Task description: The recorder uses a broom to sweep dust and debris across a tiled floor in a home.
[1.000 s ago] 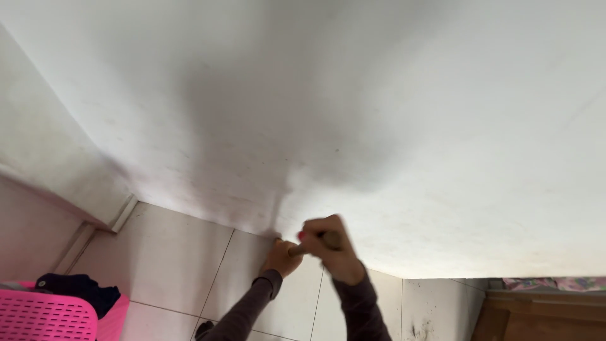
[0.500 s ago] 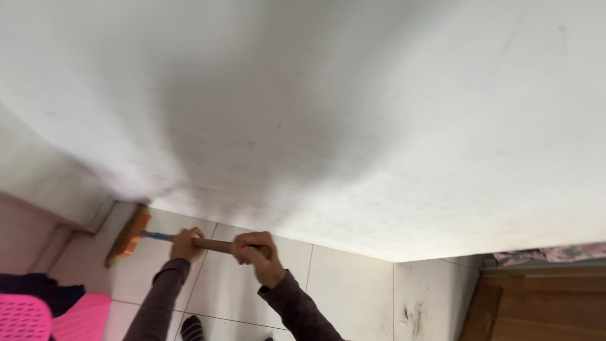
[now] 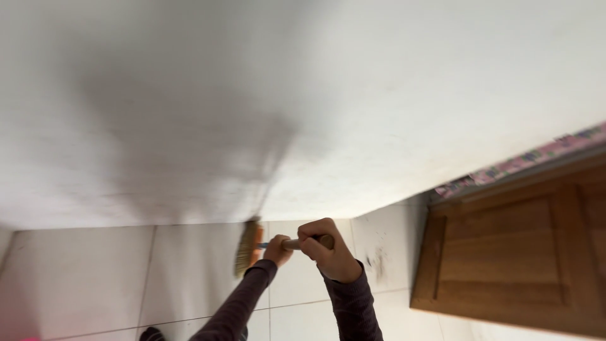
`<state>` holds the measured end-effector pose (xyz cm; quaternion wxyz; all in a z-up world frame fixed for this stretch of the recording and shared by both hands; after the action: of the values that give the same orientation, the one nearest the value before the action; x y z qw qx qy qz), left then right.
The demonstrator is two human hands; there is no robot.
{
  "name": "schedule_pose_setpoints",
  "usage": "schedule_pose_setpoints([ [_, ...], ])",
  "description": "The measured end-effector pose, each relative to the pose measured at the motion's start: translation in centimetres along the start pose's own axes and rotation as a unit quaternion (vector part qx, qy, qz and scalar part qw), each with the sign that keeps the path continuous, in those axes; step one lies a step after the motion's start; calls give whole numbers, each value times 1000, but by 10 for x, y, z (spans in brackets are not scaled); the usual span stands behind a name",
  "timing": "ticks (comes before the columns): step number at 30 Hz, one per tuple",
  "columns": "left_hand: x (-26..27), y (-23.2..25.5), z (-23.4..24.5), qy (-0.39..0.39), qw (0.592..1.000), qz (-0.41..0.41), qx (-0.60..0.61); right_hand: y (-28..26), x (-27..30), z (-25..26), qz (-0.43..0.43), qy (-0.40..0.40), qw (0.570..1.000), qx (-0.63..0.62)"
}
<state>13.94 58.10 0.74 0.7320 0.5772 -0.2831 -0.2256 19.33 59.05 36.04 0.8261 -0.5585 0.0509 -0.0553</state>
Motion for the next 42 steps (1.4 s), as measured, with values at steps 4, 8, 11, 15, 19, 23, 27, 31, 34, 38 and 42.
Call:
schedule_pose_setpoints([
  [4,-2,8,-58,6,992,103,75,-20,23,22,86,117,983,113],
  [8,-7,25,-79,-16,989,144,37,-17,29,50,116,117,976,142],
  [11,14,115,-55,-93,987,130,17,-14,25,72,-39,72,994,74],
  [15,19,127,-58,-58,993,35,-96,-61,26,83,18,18,999,23],
  [19,14,77,-49,-22,997,61,-46,-50,16,64,-2,59,998,-6],
  [23,26,103,-2,47,994,-56,-85,-75,16,50,12,60,998,19],
  [27,36,99,49,82,985,-96,-115,-102,19,36,49,121,990,-62],
  [31,60,71,135,136,970,-130,-153,-104,6,-4,143,137,963,-185],
  [34,80,0,209,149,955,-114,-231,-54,1,-63,20,135,981,-140],
  [38,122,-101,312,135,942,6,-307,-17,-8,-176,-1,46,987,-157],
  [42,151,-131,339,118,944,47,-303,-13,-4,-223,9,6,991,-136],
])
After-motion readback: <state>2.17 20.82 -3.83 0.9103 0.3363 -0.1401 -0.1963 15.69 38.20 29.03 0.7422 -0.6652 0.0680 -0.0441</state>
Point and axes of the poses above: each hand's wrist, its own x-axis away from the middle knuckle, its own z-axis out of the back of the hand, y = z × x, the point moved 6 cm from there along -x, towards the middle knuckle, and after that the axes turned 12 degrees about x, right-handed, at the moved point
